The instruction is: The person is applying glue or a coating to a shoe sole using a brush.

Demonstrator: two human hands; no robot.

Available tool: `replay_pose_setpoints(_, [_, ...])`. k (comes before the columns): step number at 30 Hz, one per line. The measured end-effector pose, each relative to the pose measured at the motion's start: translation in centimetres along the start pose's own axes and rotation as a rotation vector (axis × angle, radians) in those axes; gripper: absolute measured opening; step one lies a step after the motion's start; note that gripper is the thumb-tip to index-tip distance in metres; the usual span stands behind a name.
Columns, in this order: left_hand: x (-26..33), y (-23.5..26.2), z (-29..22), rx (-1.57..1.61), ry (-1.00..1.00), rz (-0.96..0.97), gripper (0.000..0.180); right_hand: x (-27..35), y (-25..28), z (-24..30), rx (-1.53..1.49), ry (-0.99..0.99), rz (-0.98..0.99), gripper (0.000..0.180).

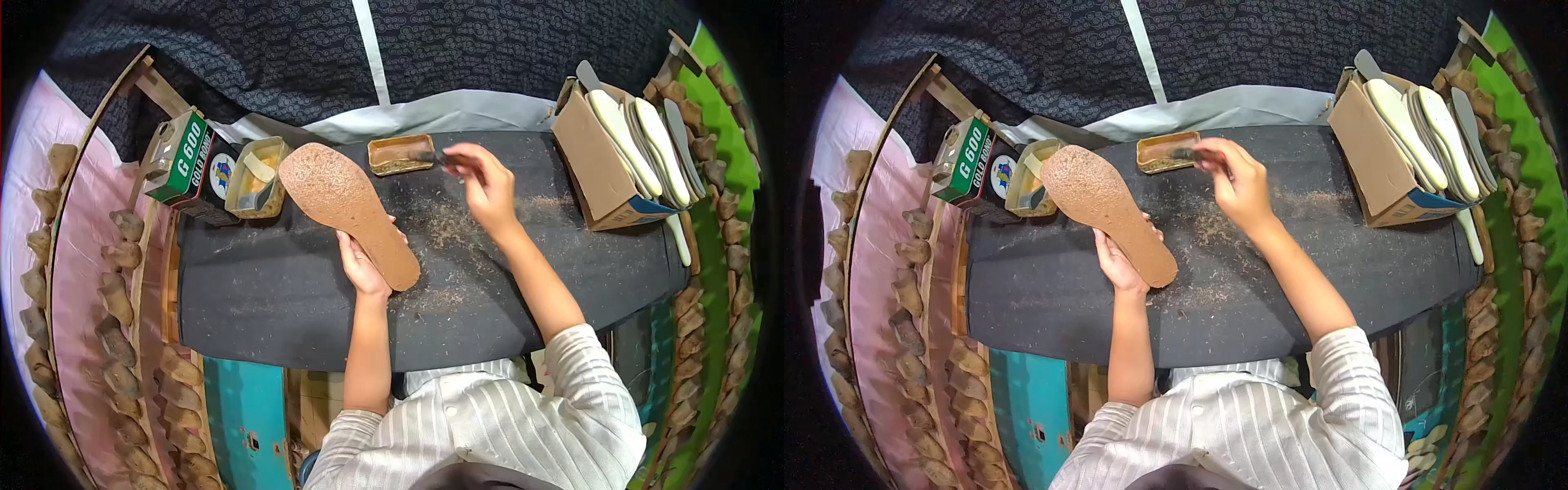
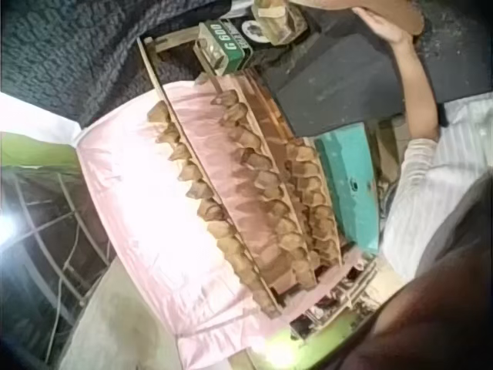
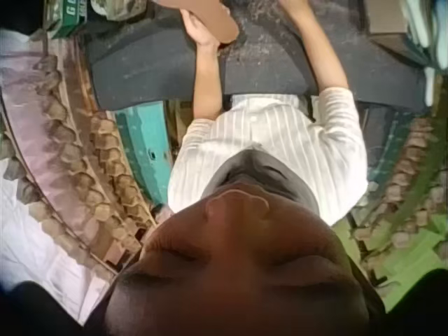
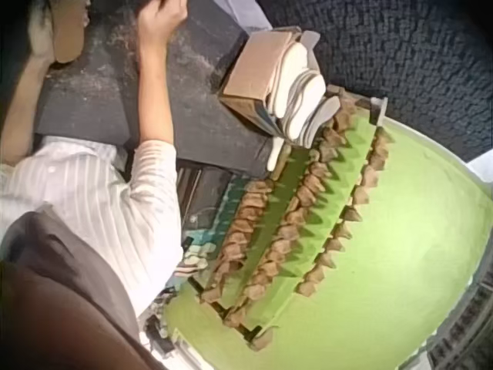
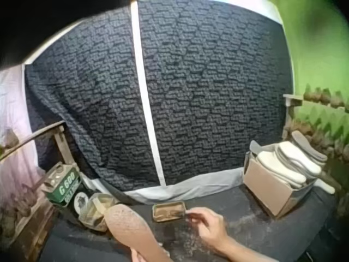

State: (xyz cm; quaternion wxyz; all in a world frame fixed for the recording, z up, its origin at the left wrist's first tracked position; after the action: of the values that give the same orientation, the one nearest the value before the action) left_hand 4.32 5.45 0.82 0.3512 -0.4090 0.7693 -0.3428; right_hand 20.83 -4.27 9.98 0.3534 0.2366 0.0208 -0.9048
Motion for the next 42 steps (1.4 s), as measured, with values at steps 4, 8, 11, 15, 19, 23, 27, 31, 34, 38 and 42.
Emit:
replay_pose_setpoints(4, [0.1,0.5,-0.3,0.013,-0.005,-0.01,0.055,-2.6,-2.2,-2.6,0.192,0.012,-0.007,0.025])
replay_pose_setpoints(8, [-0.1,0.3,-0.3,0.009,0.0,-0.019,0.056,-3.5,-3.3,-4.8,0.287,0.058,-0.005,0.029])
replay_pose_setpoints(11, [-0.1,0.6,-0.5,0.019,-0.007,-0.049,0.055,-3.1,-3.6,-4.8,0.328,0.11,-0.026,0.031])
replay_pose_setpoints(15, [-0.1,0.6,-0.3,-0.009,-0.013,-0.026,0.055,-2.7,-3.0,-3.7,0.318,0.149,-0.052,0.032])
replay_pose_setpoints(19, [-0.1,0.8,-0.3,-0.017,-0.024,-0.025,0.054,-0.8,-1.8,-0.1,0.101,0.14,-0.062,0.035])
replay_pose_setpoints(23, [0.0,1.1,-0.5,0.035,-0.009,-0.06,0.056,3.6,-2.1,5.7,-0.007,0.292,0.108,0.039])
replay_pose_setpoints(27, [0.3,2.3,0.0,-0.055,-0.02,-0.308,0.055,7.5,-3.9,8.2,0.039,0.557,0.316,0.03])
replay_pose_setpoints(31, [0.5,0.8,0.0,-0.049,0.042,-0.106,0.059,9.3,-4.0,7.6,0.082,0.565,0.306,0.03])
replay_pose_setpoints(34, [0.1,1.1,-0.6,-0.014,-0.003,-0.094,0.059,10.5,-3.2,7.1,0.05,0.482,0.392,0.031])
replay_pose_setpoints(38, [0.0,0.5,-0.8,-0.025,-0.033,-0.045,0.058,11.0,-2.2,6.6,0.016,0.367,0.421,0.033])
replay_pose_setpoints(42, [0.5,-0.1,-0.6,0.028,0.021,-0.04,0.057,10.4,-2.0,7.1,0.0,0.426,0.286,0.029])
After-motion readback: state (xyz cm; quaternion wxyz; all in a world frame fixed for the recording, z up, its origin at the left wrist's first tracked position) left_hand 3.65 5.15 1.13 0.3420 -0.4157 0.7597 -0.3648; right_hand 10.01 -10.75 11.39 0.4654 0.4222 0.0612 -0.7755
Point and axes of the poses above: each hand's wrist, its own x-axis away from the middle knuckle, its own y-axis out of the back of the hand, z = x × y, the point moved 7 cm from there along -x, towards the middle knuckle, and after that the axes turned 15 degrees about -y, right-handed, at the moved point
